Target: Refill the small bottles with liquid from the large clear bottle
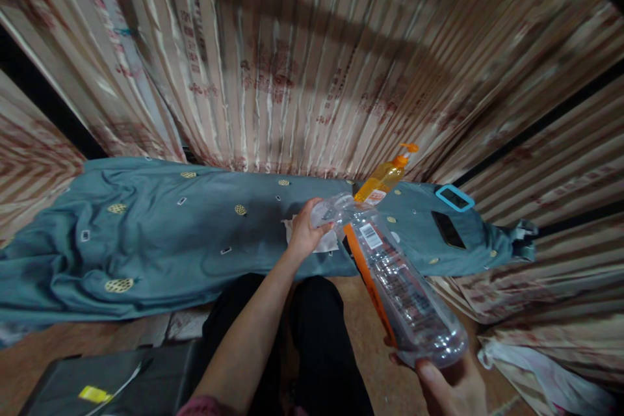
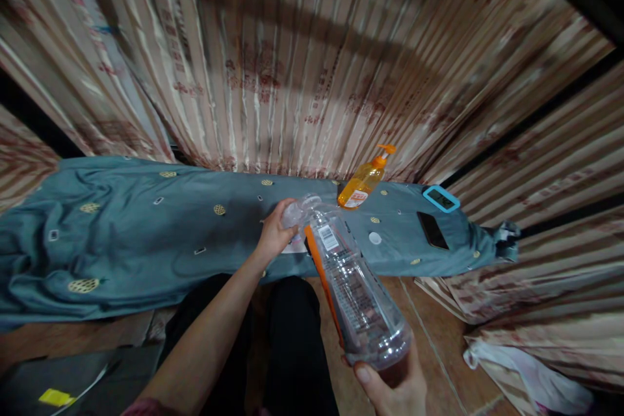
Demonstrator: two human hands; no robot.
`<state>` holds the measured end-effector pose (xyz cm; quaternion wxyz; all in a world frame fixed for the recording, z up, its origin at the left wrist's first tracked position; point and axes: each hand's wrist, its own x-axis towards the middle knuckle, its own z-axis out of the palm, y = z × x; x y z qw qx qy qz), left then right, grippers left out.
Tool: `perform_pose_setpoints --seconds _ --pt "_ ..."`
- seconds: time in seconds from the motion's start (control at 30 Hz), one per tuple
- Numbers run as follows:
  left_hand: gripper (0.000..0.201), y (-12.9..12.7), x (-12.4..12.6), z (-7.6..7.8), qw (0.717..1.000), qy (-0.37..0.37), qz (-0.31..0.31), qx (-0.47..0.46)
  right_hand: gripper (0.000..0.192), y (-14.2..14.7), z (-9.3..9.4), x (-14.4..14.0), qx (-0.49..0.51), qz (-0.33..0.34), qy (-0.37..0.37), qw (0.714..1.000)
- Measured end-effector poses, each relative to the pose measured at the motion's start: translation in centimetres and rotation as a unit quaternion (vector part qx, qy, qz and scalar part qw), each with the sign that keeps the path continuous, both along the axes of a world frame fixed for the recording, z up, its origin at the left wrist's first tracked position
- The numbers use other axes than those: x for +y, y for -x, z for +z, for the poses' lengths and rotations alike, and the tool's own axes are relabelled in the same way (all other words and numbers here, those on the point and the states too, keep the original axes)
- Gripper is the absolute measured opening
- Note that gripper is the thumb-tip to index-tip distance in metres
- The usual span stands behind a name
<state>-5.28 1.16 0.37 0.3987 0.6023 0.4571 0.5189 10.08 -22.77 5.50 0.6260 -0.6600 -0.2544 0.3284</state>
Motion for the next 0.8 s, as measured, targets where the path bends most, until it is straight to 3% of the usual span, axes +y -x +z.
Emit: perform_pose_setpoints --seconds 0.47,0.8 --pt "0.055 0.1 0.1 -0.2 1.000 -0.008 -0.004 -0.015 0.076 0.8 1.2 0.4 0.014 -0.013 0.006 1.000" --pt "0.055 0.0 0.0 0.2 1.000 0.000 0.000 -0.023 0.068 0.7 1.3 0.4 -0.014 -0.012 0.010 1.000"
